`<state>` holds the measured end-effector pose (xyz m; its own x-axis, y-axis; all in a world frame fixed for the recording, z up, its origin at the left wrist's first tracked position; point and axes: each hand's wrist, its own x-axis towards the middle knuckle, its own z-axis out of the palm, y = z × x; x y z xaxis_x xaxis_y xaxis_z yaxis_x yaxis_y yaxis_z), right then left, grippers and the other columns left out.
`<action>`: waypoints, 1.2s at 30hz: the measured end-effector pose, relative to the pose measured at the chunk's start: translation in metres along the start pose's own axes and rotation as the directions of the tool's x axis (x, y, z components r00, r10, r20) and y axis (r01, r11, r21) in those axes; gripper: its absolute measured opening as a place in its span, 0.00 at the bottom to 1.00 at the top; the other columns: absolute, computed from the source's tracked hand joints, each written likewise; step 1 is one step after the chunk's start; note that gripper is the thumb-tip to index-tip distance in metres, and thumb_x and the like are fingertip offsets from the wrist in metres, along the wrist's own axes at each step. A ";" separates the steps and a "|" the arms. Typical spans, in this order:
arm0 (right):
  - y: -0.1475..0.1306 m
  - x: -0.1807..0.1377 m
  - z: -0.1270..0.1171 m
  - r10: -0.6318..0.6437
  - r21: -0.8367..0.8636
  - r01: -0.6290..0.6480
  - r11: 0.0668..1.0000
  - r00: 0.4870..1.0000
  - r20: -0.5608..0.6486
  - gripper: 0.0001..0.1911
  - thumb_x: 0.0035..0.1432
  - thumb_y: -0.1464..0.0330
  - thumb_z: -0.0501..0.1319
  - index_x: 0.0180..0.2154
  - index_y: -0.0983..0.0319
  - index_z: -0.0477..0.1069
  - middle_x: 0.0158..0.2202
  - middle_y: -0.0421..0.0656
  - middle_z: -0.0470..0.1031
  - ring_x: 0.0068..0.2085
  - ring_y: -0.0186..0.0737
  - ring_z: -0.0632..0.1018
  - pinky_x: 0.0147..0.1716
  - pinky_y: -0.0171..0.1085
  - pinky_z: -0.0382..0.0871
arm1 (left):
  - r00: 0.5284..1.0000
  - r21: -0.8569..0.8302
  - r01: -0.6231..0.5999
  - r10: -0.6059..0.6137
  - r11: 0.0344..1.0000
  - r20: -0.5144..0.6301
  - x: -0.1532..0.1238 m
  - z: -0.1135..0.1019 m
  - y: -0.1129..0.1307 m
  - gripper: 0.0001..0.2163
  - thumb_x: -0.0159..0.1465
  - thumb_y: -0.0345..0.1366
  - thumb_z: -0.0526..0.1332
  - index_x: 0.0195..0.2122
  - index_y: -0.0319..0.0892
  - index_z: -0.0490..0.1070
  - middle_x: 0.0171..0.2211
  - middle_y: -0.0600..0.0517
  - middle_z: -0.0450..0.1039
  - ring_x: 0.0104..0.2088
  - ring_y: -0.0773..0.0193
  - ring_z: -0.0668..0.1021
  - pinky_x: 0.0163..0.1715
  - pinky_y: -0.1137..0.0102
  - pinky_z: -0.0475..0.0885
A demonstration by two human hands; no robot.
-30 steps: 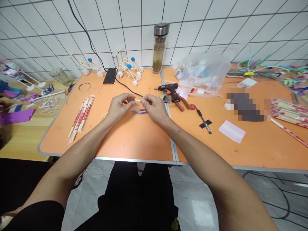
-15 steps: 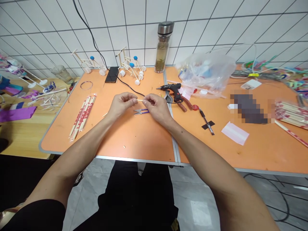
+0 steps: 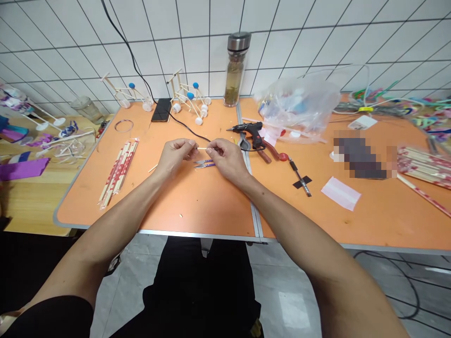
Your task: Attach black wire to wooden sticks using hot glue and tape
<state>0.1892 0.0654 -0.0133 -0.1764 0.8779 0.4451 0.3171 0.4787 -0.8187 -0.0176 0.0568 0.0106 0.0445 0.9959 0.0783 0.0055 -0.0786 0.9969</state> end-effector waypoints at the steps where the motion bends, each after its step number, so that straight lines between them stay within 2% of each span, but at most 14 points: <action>1: 0.000 0.000 0.000 0.008 0.008 -0.008 1.000 1.000 -0.002 0.09 0.65 0.60 0.67 0.36 0.58 0.80 0.32 0.42 0.80 0.34 0.43 0.75 0.35 0.43 0.64 | 1.000 0.001 0.001 -0.001 1.000 -0.014 0.000 -0.001 0.001 0.17 0.65 0.52 0.73 0.33 0.42 0.83 0.30 0.50 0.83 0.30 0.66 0.79 0.33 0.72 0.73; 5: -0.001 0.000 0.001 0.041 0.009 -0.041 0.999 0.999 -0.012 0.11 0.66 0.57 0.68 0.36 0.58 0.80 0.32 0.41 0.79 0.34 0.43 0.74 0.36 0.43 0.65 | 0.997 0.029 -0.063 0.064 0.998 -0.043 0.005 -0.007 0.000 0.18 0.66 0.55 0.73 0.36 0.43 0.83 0.32 0.49 0.83 0.30 0.66 0.79 0.33 0.71 0.73; 9: -0.003 0.000 0.000 0.059 -0.005 -0.059 0.998 0.998 -0.001 0.12 0.67 0.58 0.66 0.36 0.58 0.79 0.31 0.41 0.77 0.34 0.43 0.74 0.36 0.43 0.65 | 0.982 0.114 -0.189 0.191 0.975 -0.006 0.009 -0.009 -0.003 0.18 0.66 0.54 0.74 0.39 0.43 0.83 0.35 0.49 0.84 0.33 0.64 0.80 0.36 0.70 0.75; 15: -0.004 -0.001 0.000 0.057 -0.001 -0.057 0.998 0.998 0.000 0.12 0.67 0.58 0.64 0.36 0.58 0.78 0.30 0.40 0.76 0.33 0.42 0.73 0.36 0.43 0.63 | 0.923 0.360 -0.384 0.368 0.850 0.116 0.008 -0.009 -0.008 0.12 0.64 0.39 0.73 0.49 0.44 0.84 0.39 0.50 0.84 0.35 0.62 0.79 0.39 0.67 0.74; 19: -0.006 -0.002 0.001 0.046 0.007 -0.046 0.999 0.999 0.011 0.13 0.68 0.57 0.64 0.35 0.58 0.78 0.30 0.41 0.76 0.34 0.43 0.73 0.36 0.43 0.63 | 0.884 0.487 -0.460 0.434 0.742 0.174 0.007 -0.012 -0.006 0.05 0.66 0.33 0.68 0.42 0.45 0.82 0.39 0.51 0.84 0.36 0.61 0.80 0.39 0.66 0.73; 22: -0.007 -0.001 0.000 0.035 -0.009 -0.035 0.999 0.999 0.027 0.13 0.68 0.58 0.63 0.35 0.58 0.78 0.30 0.41 0.76 0.34 0.43 0.73 0.36 0.43 0.63 | 0.884 0.533 -0.455 0.434 0.714 0.174 0.006 -0.014 -0.005 0.04 0.67 0.32 0.67 0.35 0.44 0.81 0.35 0.51 0.84 0.34 0.60 0.79 0.39 0.64 0.72; 25: -0.007 -0.001 0.000 0.020 -0.016 -0.020 1.000 0.999 0.028 0.13 0.68 0.58 0.63 0.34 0.58 0.77 0.30 0.41 0.76 0.34 0.43 0.74 0.37 0.43 0.63 | 0.909 0.485 -0.409 0.391 0.773 0.143 0.006 -0.013 -0.004 0.03 0.66 0.34 0.68 0.35 0.44 0.82 0.33 0.51 0.84 0.33 0.61 0.79 0.39 0.65 0.72; 30: -0.007 0.000 0.001 0.003 -0.022 -0.003 1.000 1.000 -0.004 0.12 0.68 0.59 0.64 0.35 0.58 0.79 0.31 0.41 0.78 0.34 0.43 0.74 0.36 0.43 0.63 | 0.964 0.221 -0.263 0.246 0.939 0.104 0.010 -0.011 -0.004 0.09 0.64 0.42 0.74 0.34 0.43 0.82 0.32 0.50 0.83 0.32 0.63 0.80 0.37 0.67 0.73; 33: -0.006 -0.001 0.001 -0.005 -0.021 0.005 1.000 1.000 -0.009 0.11 0.67 0.60 0.64 0.35 0.58 0.79 0.31 0.41 0.78 0.34 0.43 0.74 0.37 0.43 0.64 | 0.979 0.087 -0.180 0.170 0.980 0.110 0.011 -0.010 -0.003 0.16 0.60 0.50 0.79 0.35 0.42 0.82 0.32 0.49 0.84 0.32 0.63 0.81 0.37 0.68 0.76; 36: -0.005 -0.001 0.001 -0.012 -0.032 0.012 0.999 1.000 -0.013 0.10 0.67 0.61 0.65 0.35 0.57 0.79 0.32 0.42 0.79 0.35 0.44 0.74 0.37 0.43 0.65 | 0.990 0.032 -0.095 0.091 0.995 0.110 0.010 -0.009 -0.001 0.19 0.57 0.52 0.81 0.34 0.43 0.81 0.31 0.49 0.84 0.31 0.64 0.81 0.35 0.69 0.77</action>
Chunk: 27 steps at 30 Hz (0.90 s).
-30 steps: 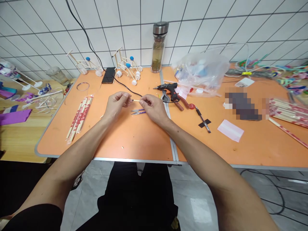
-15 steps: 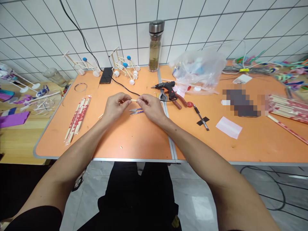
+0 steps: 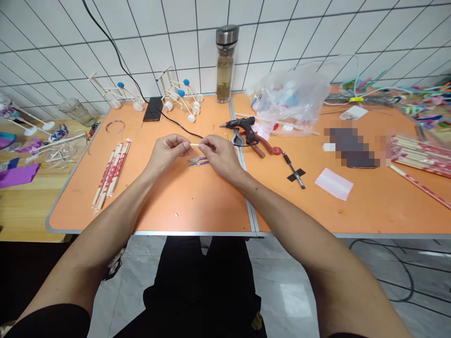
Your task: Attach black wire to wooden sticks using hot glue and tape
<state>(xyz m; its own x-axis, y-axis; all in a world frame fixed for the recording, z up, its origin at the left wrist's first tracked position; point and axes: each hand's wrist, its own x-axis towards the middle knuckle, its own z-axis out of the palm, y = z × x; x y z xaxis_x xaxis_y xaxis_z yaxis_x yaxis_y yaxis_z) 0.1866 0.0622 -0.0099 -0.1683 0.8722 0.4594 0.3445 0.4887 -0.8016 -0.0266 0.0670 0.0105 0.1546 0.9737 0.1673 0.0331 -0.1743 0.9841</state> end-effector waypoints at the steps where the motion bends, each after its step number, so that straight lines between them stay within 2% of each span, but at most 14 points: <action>1: 0.000 0.000 0.000 0.000 -0.006 -0.001 1.000 1.000 -0.003 0.09 0.67 0.61 0.65 0.35 0.57 0.79 0.33 0.42 0.79 0.35 0.44 0.74 0.37 0.43 0.65 | 1.000 -0.009 0.024 -0.024 1.000 -0.003 -0.001 0.001 0.001 0.19 0.57 0.51 0.81 0.33 0.42 0.80 0.31 0.49 0.84 0.30 0.64 0.82 0.35 0.69 0.77; 9: -0.001 0.001 0.000 0.016 -0.034 -0.016 0.999 1.000 0.003 0.07 0.65 0.62 0.67 0.36 0.57 0.79 0.33 0.42 0.80 0.35 0.44 0.74 0.37 0.44 0.65 | 0.993 -0.015 0.109 -0.109 0.994 -0.033 -0.004 0.005 0.007 0.11 0.58 0.41 0.77 0.31 0.42 0.80 0.30 0.49 0.85 0.30 0.64 0.82 0.35 0.70 0.77; 15: -0.008 0.000 -0.001 -0.030 -0.069 0.031 0.997 0.999 0.015 0.06 0.66 0.65 0.66 0.35 0.57 0.78 0.35 0.43 0.81 0.36 0.45 0.76 0.38 0.44 0.66 | 0.996 0.050 0.088 -0.086 0.995 -0.033 -0.005 0.004 0.012 0.17 0.61 0.53 0.77 0.34 0.44 0.81 0.33 0.47 0.87 0.32 0.64 0.82 0.33 0.71 0.75; 20: -0.009 -0.001 0.001 -0.083 -0.048 0.084 0.995 0.996 0.026 0.07 0.68 0.62 0.67 0.37 0.57 0.80 0.37 0.45 0.83 0.40 0.47 0.79 0.42 0.45 0.71 | 0.997 0.035 0.071 -0.071 0.997 0.009 -0.005 0.007 0.010 0.17 0.56 0.50 0.79 0.30 0.43 0.80 0.30 0.49 0.85 0.30 0.65 0.80 0.34 0.70 0.76; 22: -0.008 -0.002 0.001 -0.053 -0.003 0.053 0.999 0.998 0.018 0.06 0.66 0.62 0.69 0.42 0.57 0.81 0.42 0.45 0.85 0.41 0.47 0.80 0.43 0.45 0.73 | 0.998 0.014 0.066 -0.066 0.998 -0.006 -0.005 0.007 0.010 0.16 0.56 0.50 0.78 0.30 0.43 0.80 0.30 0.49 0.85 0.29 0.65 0.80 0.34 0.70 0.77; 24: -0.008 -0.002 0.002 -0.015 0.046 0.015 0.999 1.000 0.003 0.12 0.63 0.63 0.71 0.47 0.57 0.81 0.44 0.45 0.85 0.41 0.46 0.80 0.43 0.45 0.75 | 0.997 0.005 0.067 -0.066 0.998 -0.030 -0.005 0.005 0.010 0.16 0.58 0.50 0.78 0.31 0.43 0.81 0.32 0.48 0.86 0.30 0.65 0.81 0.34 0.70 0.77; 27: -0.007 -0.001 0.002 0.023 0.090 -0.022 0.996 1.000 -0.016 0.15 0.60 0.64 0.73 0.49 0.57 0.81 0.40 0.42 0.82 0.39 0.43 0.80 0.42 0.44 0.75 | 0.997 0.005 0.063 -0.063 0.998 -0.047 -0.005 0.003 0.011 0.15 0.60 0.49 0.77 0.31 0.43 0.81 0.32 0.47 0.86 0.30 0.65 0.81 0.34 0.70 0.77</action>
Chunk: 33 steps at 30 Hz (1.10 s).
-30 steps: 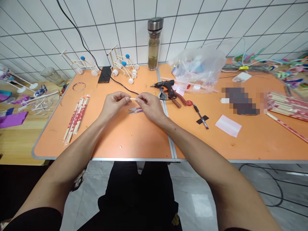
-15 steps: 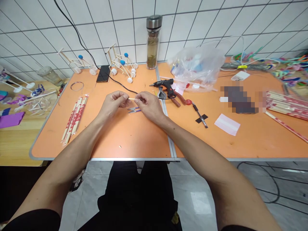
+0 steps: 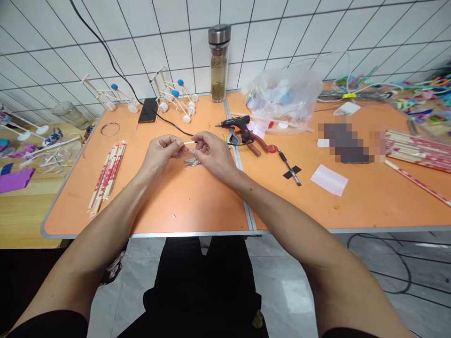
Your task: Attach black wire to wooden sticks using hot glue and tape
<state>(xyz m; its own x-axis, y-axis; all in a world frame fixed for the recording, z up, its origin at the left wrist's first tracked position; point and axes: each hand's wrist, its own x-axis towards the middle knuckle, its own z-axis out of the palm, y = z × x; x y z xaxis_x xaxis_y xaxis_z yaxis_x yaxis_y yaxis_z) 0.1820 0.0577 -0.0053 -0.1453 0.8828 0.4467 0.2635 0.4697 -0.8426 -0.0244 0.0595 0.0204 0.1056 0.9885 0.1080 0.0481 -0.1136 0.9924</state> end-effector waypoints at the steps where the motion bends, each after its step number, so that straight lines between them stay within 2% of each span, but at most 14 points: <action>1: 0.000 0.000 0.000 0.012 0.006 -0.011 1.000 1.000 -0.005 0.14 0.59 0.64 0.72 0.48 0.57 0.81 0.39 0.42 0.82 0.38 0.42 0.79 0.42 0.43 0.75 | 1.000 0.000 -0.003 0.003 1.000 -0.003 0.000 0.000 0.001 0.14 0.60 0.48 0.77 0.31 0.44 0.81 0.33 0.47 0.87 0.30 0.65 0.81 0.34 0.70 0.77; 8: -0.001 0.002 -0.002 0.052 0.041 -0.050 0.998 0.998 -0.039 0.13 0.62 0.61 0.72 0.47 0.57 0.80 0.39 0.41 0.82 0.37 0.42 0.79 0.40 0.43 0.74 | 1.000 0.003 -0.009 0.009 1.000 -0.016 -0.001 0.001 0.003 0.12 0.59 0.46 0.76 0.31 0.43 0.81 0.32 0.47 0.86 0.30 0.66 0.81 0.34 0.71 0.77; 11: -0.001 0.002 -0.003 0.009 0.033 -0.008 0.999 0.999 -0.040 0.09 0.66 0.59 0.70 0.42 0.57 0.80 0.37 0.42 0.82 0.38 0.43 0.78 0.40 0.44 0.73 | 1.000 0.003 -0.012 0.012 1.000 -0.012 0.000 0.001 0.002 0.12 0.59 0.46 0.76 0.30 0.43 0.81 0.31 0.48 0.86 0.29 0.66 0.80 0.33 0.71 0.76; 14: 0.001 0.003 -0.003 -0.001 0.030 0.002 1.000 0.999 -0.037 0.11 0.68 0.56 0.69 0.39 0.57 0.80 0.37 0.43 0.81 0.38 0.44 0.78 0.40 0.44 0.73 | 1.000 0.007 -0.018 0.018 1.000 -0.009 0.000 0.002 0.002 0.13 0.59 0.47 0.77 0.30 0.44 0.81 0.31 0.48 0.86 0.29 0.65 0.80 0.33 0.70 0.76; 19: 0.002 0.002 -0.002 0.055 0.046 -0.055 0.997 0.998 -0.009 0.17 0.62 0.55 0.74 0.49 0.57 0.82 0.40 0.42 0.83 0.38 0.43 0.78 0.39 0.43 0.73 | 1.000 0.029 -0.018 0.018 0.999 -0.001 -0.001 0.004 0.001 0.15 0.58 0.48 0.78 0.30 0.43 0.80 0.31 0.48 0.85 0.29 0.65 0.80 0.34 0.70 0.77; 23: 0.001 0.002 -0.003 0.014 -0.027 -0.013 1.000 1.000 0.008 0.12 0.67 0.55 0.69 0.38 0.57 0.82 0.37 0.44 0.84 0.38 0.45 0.78 0.39 0.44 0.71 | 1.000 0.042 -0.013 0.012 0.999 0.017 -0.001 0.006 0.002 0.20 0.62 0.56 0.77 0.34 0.44 0.81 0.33 0.48 0.85 0.31 0.64 0.81 0.34 0.70 0.76; 27: 0.003 0.003 -0.004 0.014 -0.026 -0.015 1.000 0.999 -0.032 0.13 0.68 0.55 0.68 0.36 0.57 0.80 0.34 0.43 0.82 0.35 0.43 0.76 0.37 0.44 0.68 | 0.999 0.010 0.002 -0.001 1.000 -0.047 0.001 0.003 0.002 0.26 0.68 0.66 0.70 0.39 0.46 0.81 0.37 0.48 0.85 0.31 0.64 0.82 0.32 0.70 0.74; 30: 0.004 0.004 -0.004 0.028 -0.021 -0.029 0.999 0.999 -0.037 0.16 0.68 0.52 0.68 0.36 0.57 0.79 0.34 0.43 0.81 0.34 0.43 0.75 0.37 0.44 0.67 | 0.996 0.044 -0.071 0.073 0.997 -0.043 0.002 0.000 -0.002 0.28 0.69 0.69 0.67 0.40 0.45 0.81 0.37 0.46 0.85 0.33 0.62 0.82 0.34 0.68 0.75; 33: 0.004 0.004 -0.004 0.039 -0.020 -0.040 0.999 0.998 -0.039 0.21 0.68 0.46 0.68 0.36 0.57 0.78 0.33 0.43 0.81 0.34 0.43 0.74 0.36 0.43 0.67 | 0.984 0.123 -0.175 0.178 0.977 -0.014 0.001 -0.001 -0.007 0.26 0.68 0.66 0.70 0.45 0.46 0.83 0.40 0.47 0.85 0.37 0.60 0.83 0.40 0.67 0.77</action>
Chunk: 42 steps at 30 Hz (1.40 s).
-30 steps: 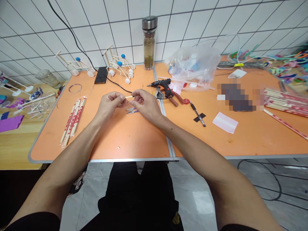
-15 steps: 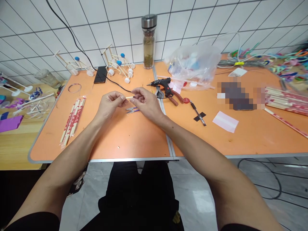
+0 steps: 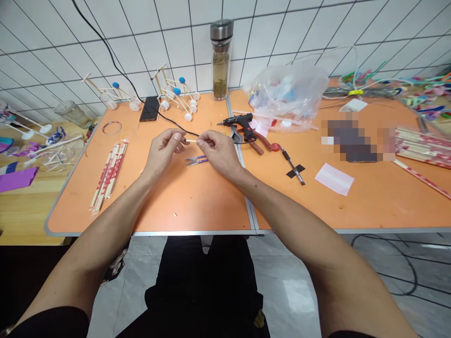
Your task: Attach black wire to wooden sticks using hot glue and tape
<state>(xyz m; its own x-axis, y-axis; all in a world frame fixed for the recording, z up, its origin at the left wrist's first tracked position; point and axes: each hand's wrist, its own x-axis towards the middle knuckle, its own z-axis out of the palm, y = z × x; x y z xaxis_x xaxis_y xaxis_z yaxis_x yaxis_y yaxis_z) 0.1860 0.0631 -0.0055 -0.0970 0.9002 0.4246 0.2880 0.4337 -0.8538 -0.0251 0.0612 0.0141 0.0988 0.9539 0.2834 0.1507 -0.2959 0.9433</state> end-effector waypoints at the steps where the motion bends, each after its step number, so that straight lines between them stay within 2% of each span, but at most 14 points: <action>1: 0.000 0.000 0.000 -0.001 0.000 0.001 1.000 1.000 -0.003 0.23 0.68 0.44 0.68 0.35 0.57 0.78 0.33 0.43 0.80 0.34 0.43 0.74 0.36 0.43 0.67 | 1.000 0.039 -0.027 0.027 0.999 0.006 -0.001 0.000 -0.001 0.24 0.67 0.63 0.73 0.47 0.46 0.83 0.41 0.47 0.85 0.39 0.60 0.83 0.41 0.67 0.77; 5: 0.000 0.001 -0.001 -0.003 0.008 0.004 1.000 1.000 -0.005 0.28 0.68 0.40 0.68 0.35 0.58 0.77 0.32 0.43 0.78 0.33 0.42 0.73 0.35 0.43 0.66 | 0.995 0.165 -0.098 0.096 0.981 0.024 -0.001 0.000 -0.006 0.19 0.65 0.54 0.76 0.47 0.45 0.83 0.41 0.48 0.86 0.38 0.60 0.82 0.40 0.67 0.74; 8: 0.000 0.001 -0.002 -0.003 0.010 0.003 1.000 1.000 0.007 0.26 0.68 0.41 0.68 0.35 0.58 0.77 0.32 0.42 0.78 0.33 0.42 0.73 0.35 0.43 0.66 | 0.991 0.148 -0.131 0.129 0.980 0.019 0.001 -0.001 -0.011 0.18 0.66 0.52 0.75 0.48 0.45 0.84 0.41 0.48 0.86 0.38 0.60 0.81 0.40 0.67 0.74; 11: 0.000 0.001 -0.001 0.000 0.009 0.000 1.000 1.000 0.022 0.24 0.68 0.44 0.68 0.35 0.58 0.77 0.31 0.41 0.77 0.32 0.41 0.72 0.34 0.42 0.64 | 0.990 0.129 -0.138 0.136 0.982 0.019 0.002 -0.002 -0.015 0.19 0.65 0.54 0.76 0.45 0.44 0.84 0.39 0.50 0.85 0.36 0.61 0.81 0.40 0.67 0.74; 16: 0.000 0.001 -0.001 -0.019 -0.001 0.019 1.000 0.999 0.028 0.18 0.68 0.50 0.68 0.35 0.58 0.79 0.31 0.41 0.78 0.32 0.41 0.71 0.34 0.42 0.63 | 0.996 0.073 -0.083 0.081 0.994 0.038 0.003 -0.001 -0.015 0.21 0.64 0.59 0.76 0.35 0.44 0.83 0.33 0.49 0.84 0.34 0.61 0.80 0.40 0.67 0.76; 24: -0.002 0.001 -0.002 -0.034 -0.014 0.034 0.999 0.999 0.043 0.14 0.68 0.55 0.67 0.35 0.58 0.78 0.31 0.41 0.78 0.33 0.41 0.71 0.35 0.42 0.63 | 0.999 -0.106 0.011 -0.007 0.994 0.039 0.003 0.000 -0.007 0.28 0.55 0.64 0.81 0.33 0.42 0.82 0.31 0.48 0.85 0.32 0.63 0.83 0.38 0.68 0.79; 28: 0.000 0.002 -0.002 -0.027 -0.014 0.028 1.000 0.999 0.040 0.12 0.67 0.57 0.67 0.36 0.59 0.78 0.31 0.41 0.78 0.33 0.41 0.72 0.35 0.42 0.63 | 0.997 -0.073 0.060 -0.057 0.996 0.050 0.004 -0.003 -0.004 0.29 0.57 0.66 0.79 0.37 0.42 0.85 0.34 0.46 0.87 0.31 0.64 0.82 0.36 0.69 0.78; 31: 0.001 0.002 -0.003 -0.018 -0.041 0.020 0.999 0.999 0.037 0.13 0.68 0.57 0.67 0.36 0.59 0.79 0.32 0.42 0.79 0.33 0.41 0.72 0.35 0.42 0.64 | 0.997 -0.038 0.078 -0.078 0.996 0.014 0.004 -0.005 -0.002 0.31 0.62 0.69 0.74 0.44 0.43 0.87 0.41 0.46 0.88 0.33 0.65 0.82 0.35 0.70 0.77; 33: 0.001 0.002 -0.003 -0.035 -0.069 0.037 0.997 0.999 0.038 0.12 0.69 0.57 0.67 0.37 0.59 0.79 0.32 0.42 0.80 0.33 0.42 0.73 0.35 0.42 0.65 | 0.995 -0.021 0.096 -0.095 0.995 0.006 0.004 -0.005 -0.001 0.31 0.62 0.69 0.73 0.44 0.44 0.86 0.41 0.46 0.88 0.33 0.65 0.83 0.34 0.71 0.77; 39: -0.004 -0.003 -0.001 -0.150 -0.177 0.162 0.971 0.985 0.081 0.09 0.72 0.62 0.66 0.38 0.58 0.79 0.36 0.44 0.82 0.38 0.45 0.77 0.39 0.43 0.68 | 0.982 0.024 0.136 -0.138 0.990 0.127 0.001 0.002 0.002 0.21 0.60 0.57 0.78 0.35 0.41 0.82 0.35 0.47 0.87 0.34 0.63 0.82 0.36 0.70 0.77; 42: -0.002 -0.003 0.000 -0.172 -0.173 0.185 0.967 0.981 0.091 0.06 0.70 0.64 0.67 0.39 0.58 0.79 0.37 0.44 0.82 0.38 0.44 0.77 0.39 0.43 0.69 | 0.981 0.012 0.140 -0.140 0.990 0.136 0.001 0.003 0.002 0.15 0.60 0.49 0.77 0.33 0.41 0.81 0.33 0.48 0.85 0.33 0.63 0.82 0.36 0.69 0.76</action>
<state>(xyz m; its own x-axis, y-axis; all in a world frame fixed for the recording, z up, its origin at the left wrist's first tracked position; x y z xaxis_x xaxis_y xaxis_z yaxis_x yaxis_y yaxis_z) 0.1861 0.0593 -0.0049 -0.2315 0.8121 0.5356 0.4251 0.5797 -0.6952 -0.0222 0.0612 0.0157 0.2093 0.9701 0.1225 0.1747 -0.1604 0.9715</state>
